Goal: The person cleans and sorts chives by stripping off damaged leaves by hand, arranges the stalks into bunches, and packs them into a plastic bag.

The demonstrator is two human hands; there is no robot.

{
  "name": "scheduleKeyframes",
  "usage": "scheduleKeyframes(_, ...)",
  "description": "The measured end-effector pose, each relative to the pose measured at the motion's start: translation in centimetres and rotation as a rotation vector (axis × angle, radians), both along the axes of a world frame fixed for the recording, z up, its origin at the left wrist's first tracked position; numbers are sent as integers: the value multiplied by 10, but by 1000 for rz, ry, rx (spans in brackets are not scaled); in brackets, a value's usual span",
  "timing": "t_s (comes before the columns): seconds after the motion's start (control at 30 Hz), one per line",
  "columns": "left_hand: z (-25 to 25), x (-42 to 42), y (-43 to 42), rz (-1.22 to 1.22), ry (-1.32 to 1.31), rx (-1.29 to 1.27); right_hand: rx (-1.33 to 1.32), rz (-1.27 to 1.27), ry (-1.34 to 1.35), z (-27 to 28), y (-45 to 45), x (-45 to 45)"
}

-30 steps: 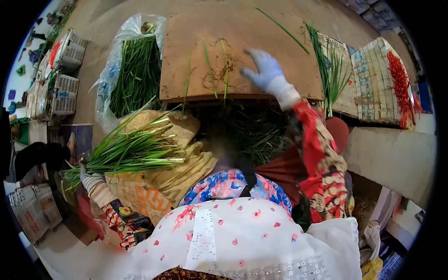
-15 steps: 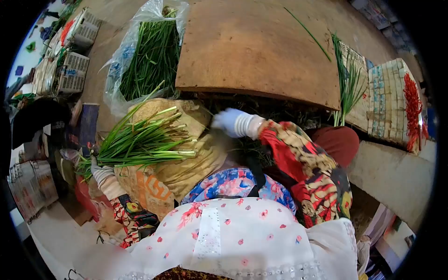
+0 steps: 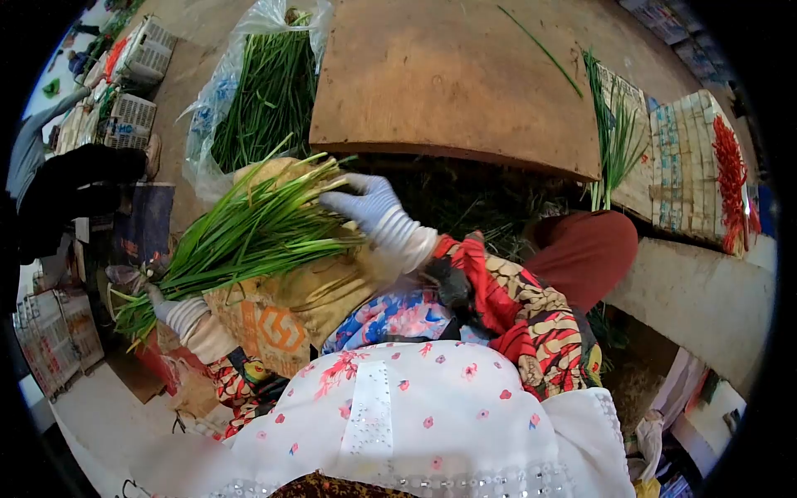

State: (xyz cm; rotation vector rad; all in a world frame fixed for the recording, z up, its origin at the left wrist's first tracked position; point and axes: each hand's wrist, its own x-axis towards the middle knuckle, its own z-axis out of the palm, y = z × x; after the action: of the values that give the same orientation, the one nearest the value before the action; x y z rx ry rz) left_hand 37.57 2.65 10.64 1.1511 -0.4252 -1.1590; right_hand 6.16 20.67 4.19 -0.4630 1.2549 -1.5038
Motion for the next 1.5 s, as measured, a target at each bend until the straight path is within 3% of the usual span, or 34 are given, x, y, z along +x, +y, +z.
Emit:
scheduleKeyframes(0.03, -2, 6, 3, -128, 99, -52, -119, -41, 74, 7, 6, -6)
scheduleKeyframes(0.07, -5, 9, 4, -130, 100, -50, -56, 3, 194, 4, 14, -17)
scheduleKeyframes(0.13, 11, -17, 5, 22, -155, 25, -10, -60, 314, 8, 28, -38)
scheduleKeyframes(0.17, 23, -29, 9, 16, -148, 30, 19, -153, 342, 11, 41, -54)
scheduleKeyframes(0.23, 45, -42, 15, 92, -182, 388, 96, -225, 383, 8, 71, -96)
scheduleKeyframes(0.27, 36, -33, 11, 96, -178, 390, 138, -209, 397, 2, 89, -122)
scheduleKeyframes(0.33, 7, -4, -6, 67, -145, 203, 397, 31, 929, -35, 131, -166)
scheduleKeyframes(0.4, -5, 11, -9, 22, -73, 188, 1171, 763, 1588, -19, 137, -168)
scheduleKeyframes(0.47, -20, 22, -19, -30, 15, 112, 1173, 1049, 1569, -46, 149, -170)
scheduleKeyframes(0.53, -8, 2, -12, 14, -10, 140, 823, 832, 1541, -13, 117, -133)
scheduleKeyframes(0.6, 1, -11, -4, 52, -39, 160, 302, 386, 1198, -25, 84, -96)
scheduleKeyframes(0.63, 3, -15, -2, 41, -39, 189, 132, 256, 850, -11, 61, -71)
scheduleKeyframes(0.73, 10, -27, 3, 66, -58, 254, 25, 101, 129, -15, 9, -20)
scheduleKeyframes(0.8, 9, -28, 3, 107, -80, 296, 25, -40, 24, -11, -6, -4)
scheduleKeyframes(0.9, 7, -23, 6, 35, -70, 220, 50, -83, 20, -7, 2, -17)
scheduleKeyframes(0.97, -4, -6, -3, 53, -74, 184, 121, -177, -18, -41, 28, -47)
scheduleKeyframes(1.0, -8, 3, -8, 69, -76, 147, 196, -174, 137, -60, 49, -72)
scheduleKeyframes(1.03, -9, 6, -6, -4, -37, 135, 381, -90, 620, -77, 70, -96)
scheduleKeyframes(1.07, -9, 6, -7, 3, -32, 140, 757, 246, 1252, -90, 94, -119)
scheduleKeyframes(1.1, -5, 5, -8, 29, -77, 230, 1024, 715, 1427, -76, 108, -132)
scheduleKeyframes(1.13, -3, 3, -11, 52, -125, 316, 1124, 1110, 1554, -75, 115, -141)
scheduleKeyframes(1.2, -16, 10, -15, 71, -101, 232, 1044, 919, 1467, -51, 114, -128)
scheduleKeyframes(1.27, -39, 34, -25, -28, -7, 73, 395, 477, 1137, -54, 96, -106)
scheduleKeyframes(1.33, -28, 20, -17, 2, -22, 128, -16, 237, 584, -26, 58, -63)
scheduleKeyframes(1.43, -21, 9, -10, 45, -55, 192, -109, 257, 573, -10, 28, -32)
scheduleKeyframes(1.5, -10, -7, 5, 127, -128, 253, -76, 227, 271, -11, 21, -27)
